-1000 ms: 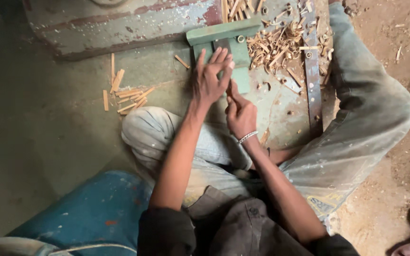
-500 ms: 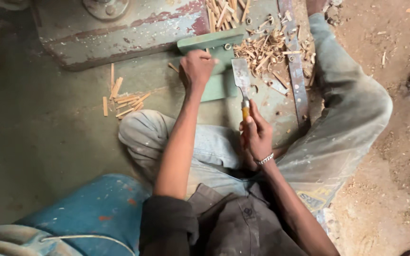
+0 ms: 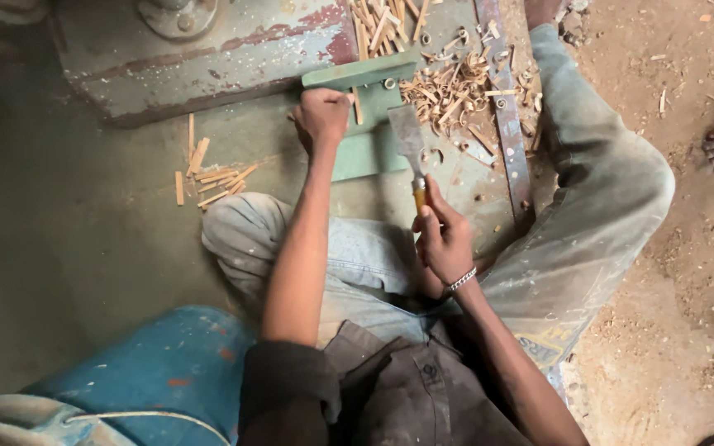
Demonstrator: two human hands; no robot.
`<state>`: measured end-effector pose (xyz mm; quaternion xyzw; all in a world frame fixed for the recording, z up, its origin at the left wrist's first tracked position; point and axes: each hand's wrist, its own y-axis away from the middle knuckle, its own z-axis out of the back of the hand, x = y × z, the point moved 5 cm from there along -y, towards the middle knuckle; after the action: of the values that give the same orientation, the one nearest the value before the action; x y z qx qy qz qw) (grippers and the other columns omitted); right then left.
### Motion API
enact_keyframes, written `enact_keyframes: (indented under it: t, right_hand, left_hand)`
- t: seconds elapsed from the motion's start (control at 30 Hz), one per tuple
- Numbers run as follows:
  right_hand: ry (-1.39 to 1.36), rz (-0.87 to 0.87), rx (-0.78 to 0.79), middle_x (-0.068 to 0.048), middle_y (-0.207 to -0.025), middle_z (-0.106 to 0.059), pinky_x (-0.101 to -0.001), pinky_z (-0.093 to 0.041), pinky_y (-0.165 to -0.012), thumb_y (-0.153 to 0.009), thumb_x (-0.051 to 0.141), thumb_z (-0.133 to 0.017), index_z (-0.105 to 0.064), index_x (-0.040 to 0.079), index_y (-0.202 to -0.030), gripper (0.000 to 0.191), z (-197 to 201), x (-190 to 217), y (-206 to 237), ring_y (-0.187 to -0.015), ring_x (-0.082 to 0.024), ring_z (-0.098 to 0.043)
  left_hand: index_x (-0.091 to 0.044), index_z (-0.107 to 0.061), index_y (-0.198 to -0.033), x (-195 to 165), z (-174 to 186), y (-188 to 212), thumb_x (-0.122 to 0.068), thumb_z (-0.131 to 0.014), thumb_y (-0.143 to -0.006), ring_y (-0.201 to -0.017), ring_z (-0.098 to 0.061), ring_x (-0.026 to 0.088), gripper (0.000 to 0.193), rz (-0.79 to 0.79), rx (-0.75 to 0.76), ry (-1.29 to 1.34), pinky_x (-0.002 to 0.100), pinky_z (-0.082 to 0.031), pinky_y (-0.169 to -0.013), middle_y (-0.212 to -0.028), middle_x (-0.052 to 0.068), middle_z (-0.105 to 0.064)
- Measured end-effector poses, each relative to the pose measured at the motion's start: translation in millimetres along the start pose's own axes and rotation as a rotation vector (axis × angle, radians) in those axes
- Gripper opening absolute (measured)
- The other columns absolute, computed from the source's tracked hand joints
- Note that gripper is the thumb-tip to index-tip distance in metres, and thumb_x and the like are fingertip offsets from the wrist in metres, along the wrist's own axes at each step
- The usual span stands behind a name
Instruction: The person sits on the floor and holds small wooden sticks against a green wooden guide, shaving and trimming them with a chisel, placing finished sticks aside among wood shavings on the work surface.
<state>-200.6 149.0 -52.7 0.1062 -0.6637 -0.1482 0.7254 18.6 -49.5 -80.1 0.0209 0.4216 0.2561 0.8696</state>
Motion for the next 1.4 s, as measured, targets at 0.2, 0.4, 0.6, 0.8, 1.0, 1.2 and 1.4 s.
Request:
enact_keyframes:
  t: [0.2, 0.4, 0.6, 0.8, 1.0, 1.2, 1.4]
  right_hand:
    - [0.146, 0.232, 0.064, -0.005, -0.087, -0.069, -0.0288, -0.055, -0.067, -0.105, 0.01, -0.05, -0.045, 0.003, -0.155, 0.051, -26.8, 21.5, -0.2, -0.067, -0.013, -0.061]
    - [0.41, 0.139, 0.025, -0.013, -0.067, -0.067, -0.0357, -0.055, -0.066, -0.098, 0.009, -0.054, -0.051, 0.009, -0.151, 0.053, -38.0, 22.3, -5.1, -0.058, -0.02, -0.067]
    - [0.47, 0.083, 0.028, -0.014, -0.067, -0.066, -0.0382, -0.056, -0.067, -0.098, 0.009, -0.054, -0.057, 0.011, -0.147, 0.049, -42.6, 20.4, -6.6, -0.059, -0.024, -0.069]
    - [0.461, 0.107, 0.042, -0.014, -0.067, -0.067, -0.037, -0.054, -0.064, -0.094, 0.003, -0.052, -0.049, 0.008, -0.152, 0.058, -50.8, 18.5, -24.1, -0.058, -0.022, -0.068]
    - [0.307, 0.157, -0.006, -0.01, -0.069, -0.067, -0.0326, -0.056, -0.06, -0.103, 0.007, -0.05, -0.054, 0.01, -0.149, 0.047, -61.6, 15.2, -44.9, -0.058, -0.013, -0.067]
    - [0.303, 0.107, -0.048, -0.004, -0.062, -0.063, -0.0297, -0.051, -0.053, -0.101, 0.009, -0.051, -0.055, 0.012, -0.15, 0.05, -67.4, 15.9, -63.4, -0.051, -0.01, -0.06]
    - [0.097, 0.129, 0.015, -0.002, -0.07, -0.064, -0.0259, -0.046, -0.047, -0.107, 0.015, -0.048, -0.047, 0.01, -0.155, 0.048, -44.1, 33.3, -32.5, -0.048, -0.006, -0.053]
  left_hand:
    - [-0.004, -0.075, -0.119, -5.5, 11.5, 95.7, -0.023, -0.067, -0.1, -0.128, -0.065, 0.031, 0.028, -0.895, 0.083, 0.172, 0.043, -0.048, -0.115, -0.126, 0.015, -0.072]
    - [-0.001, -0.067, -0.135, 12.5, 1.1, 111.2, -0.029, -0.056, -0.104, -0.147, -0.049, 0.03, 0.043, -0.775, 0.294, 0.045, 0.052, -0.022, -0.128, -0.147, 0.017, -0.06]
    - [-0.004, -0.07, -0.131, 15.7, 0.5, 98.1, -0.028, -0.057, -0.103, -0.144, -0.051, 0.029, 0.039, -0.752, 0.402, 0.024, 0.056, -0.017, -0.128, -0.144, 0.015, -0.063]
    - [-0.007, -0.073, -0.128, 13.6, -4.8, 78.4, -0.029, -0.055, -0.102, -0.141, -0.056, 0.025, 0.038, -0.741, 0.36, -0.071, 0.058, -0.012, -0.13, -0.141, 0.013, -0.065]
    - [-0.001, -0.069, -0.134, 9.2, -12.3, 59.0, -0.031, -0.055, -0.104, -0.141, -0.049, 0.03, 0.044, -0.838, 0.305, -0.071, 0.059, -0.01, -0.123, -0.145, 0.018, -0.061]
    - [-0.008, -0.072, -0.128, 7.9, -26.4, 36.1, -0.034, -0.059, -0.1, -0.143, -0.051, 0.028, 0.04, -0.745, 0.349, -0.146, 0.055, -0.02, -0.126, -0.144, 0.012, -0.062]
    - [-0.002, -0.068, -0.136, 2.6, 5.0, 85.4, -0.026, -0.059, -0.103, -0.146, -0.048, 0.031, 0.042, -0.847, 0.312, 0.004, 0.056, -0.02, -0.126, -0.148, 0.017, -0.059]
